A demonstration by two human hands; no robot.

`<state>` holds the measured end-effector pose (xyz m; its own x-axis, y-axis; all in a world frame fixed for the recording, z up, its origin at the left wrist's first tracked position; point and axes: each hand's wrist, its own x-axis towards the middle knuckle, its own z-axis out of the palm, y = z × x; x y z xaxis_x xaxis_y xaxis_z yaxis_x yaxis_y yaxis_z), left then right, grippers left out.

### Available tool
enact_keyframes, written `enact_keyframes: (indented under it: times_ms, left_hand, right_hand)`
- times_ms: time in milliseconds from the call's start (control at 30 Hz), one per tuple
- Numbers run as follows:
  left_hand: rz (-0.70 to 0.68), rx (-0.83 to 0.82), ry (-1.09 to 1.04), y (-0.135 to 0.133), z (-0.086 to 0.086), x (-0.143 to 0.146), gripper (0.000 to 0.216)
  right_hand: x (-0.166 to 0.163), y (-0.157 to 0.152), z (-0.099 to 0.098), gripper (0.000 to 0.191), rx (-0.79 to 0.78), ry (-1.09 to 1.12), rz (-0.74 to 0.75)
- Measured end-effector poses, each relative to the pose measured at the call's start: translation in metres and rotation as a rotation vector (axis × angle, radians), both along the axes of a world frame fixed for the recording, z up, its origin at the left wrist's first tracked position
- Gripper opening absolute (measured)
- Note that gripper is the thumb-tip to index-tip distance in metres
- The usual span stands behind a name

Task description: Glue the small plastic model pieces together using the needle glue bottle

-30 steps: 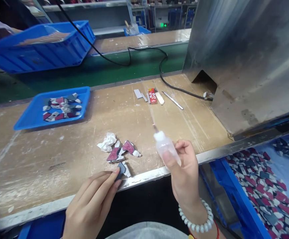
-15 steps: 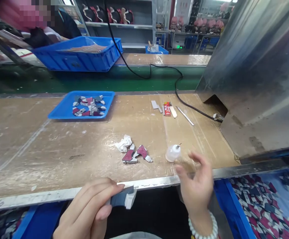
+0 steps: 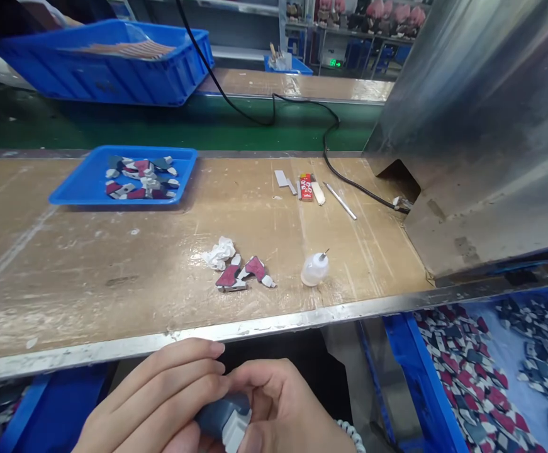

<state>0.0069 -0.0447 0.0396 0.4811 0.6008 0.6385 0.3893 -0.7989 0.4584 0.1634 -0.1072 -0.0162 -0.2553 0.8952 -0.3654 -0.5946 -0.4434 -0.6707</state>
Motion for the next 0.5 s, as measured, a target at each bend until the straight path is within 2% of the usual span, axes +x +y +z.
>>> enact_keyframes:
  times_ms: [100, 200, 300, 367, 500]
  left_hand:
    - [-0.037, 0.057, -0.003, 0.003, -0.001, -0.002, 0.033]
    - [-0.136, 0.053, -0.005, 0.007, 0.001, -0.005, 0.031]
    - [-0.268, -0.182, -0.04, 0.011, 0.008, -0.007, 0.032]
    - [-0.357, -0.334, -0.089, 0.014, 0.013, -0.007, 0.024]
    - [-0.561, -0.418, -0.089, 0.015, 0.014, -0.003, 0.019]
  right_hand:
    - [-0.009, -0.006, -0.014, 0.078, 0.027, 0.036, -0.047]
    - [-0.013, -0.013, -0.021, 0.072, 0.066, -0.062, -0.083]
    - [-0.013, -0.018, -0.021, 0.066, 0.084, -0.099, -0.091]
    - [-0.012, -0.018, -0.017, 0.07, 0.086, -0.06, -0.103]
    - [-0.006, -0.008, -0.002, 0.075, 0.065, -0.021, 0.012]
